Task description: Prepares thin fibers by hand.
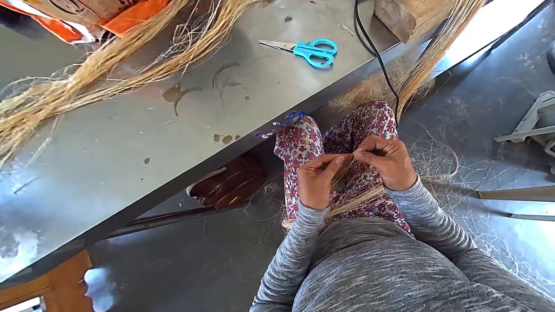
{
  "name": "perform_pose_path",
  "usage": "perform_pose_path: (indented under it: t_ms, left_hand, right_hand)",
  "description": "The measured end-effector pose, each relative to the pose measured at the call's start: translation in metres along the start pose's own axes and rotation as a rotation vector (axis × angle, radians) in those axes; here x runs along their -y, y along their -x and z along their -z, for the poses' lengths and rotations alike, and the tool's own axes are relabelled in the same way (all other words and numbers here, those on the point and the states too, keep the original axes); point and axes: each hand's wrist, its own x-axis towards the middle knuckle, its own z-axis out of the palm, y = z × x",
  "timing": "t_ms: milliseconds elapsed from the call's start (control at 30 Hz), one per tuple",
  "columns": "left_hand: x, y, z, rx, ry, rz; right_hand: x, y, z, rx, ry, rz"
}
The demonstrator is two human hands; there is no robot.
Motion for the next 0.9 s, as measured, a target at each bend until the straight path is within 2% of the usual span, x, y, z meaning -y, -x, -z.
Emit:
perform_pose_path:
  t_ms: [100,167,267,367,533,700,800,900]
  left_hand:
    - [-0.003,-0.001,0.017,-0.044,0.363,0.137]
    - [-0.004,0.003,0.040,-0.090,0.510,0.199]
    - [0.000,0.016,0.090,-0.089,0.661,0.167]
    - [0.004,0.037,0.144,-0.220,0.515,0.130]
    - [0.012,0.083,0.253,-0.517,0.219,0.208]
    - [0.016,0.124,0.363,-1.034,-0.262,0.310]
    - [0.013,0.152,0.435,-1.286,-0.313,0.285]
    - [-0.008,0.173,0.478,-1.419,-0.373,0.269]
  right_hand:
    - [-0.004,-0.005,0.006,0.006,-0.214,-0.103]
    - [-0.003,-0.008,0.012,0.037,-0.370,-0.209]
    - [-0.003,-0.014,0.024,0.035,-0.581,-0.330]
    - [-0.003,-0.021,0.039,-0.023,-0.684,-0.327]
    - [0.002,-0.035,0.070,-0.158,-0.495,-0.144]
    - [0.002,-0.052,0.100,-0.231,-0.344,-0.034]
    - [0.003,-0.063,0.119,-0.298,-0.263,-0.025]
    - [0.008,-0.075,0.152,-0.342,-0.208,-0.021]
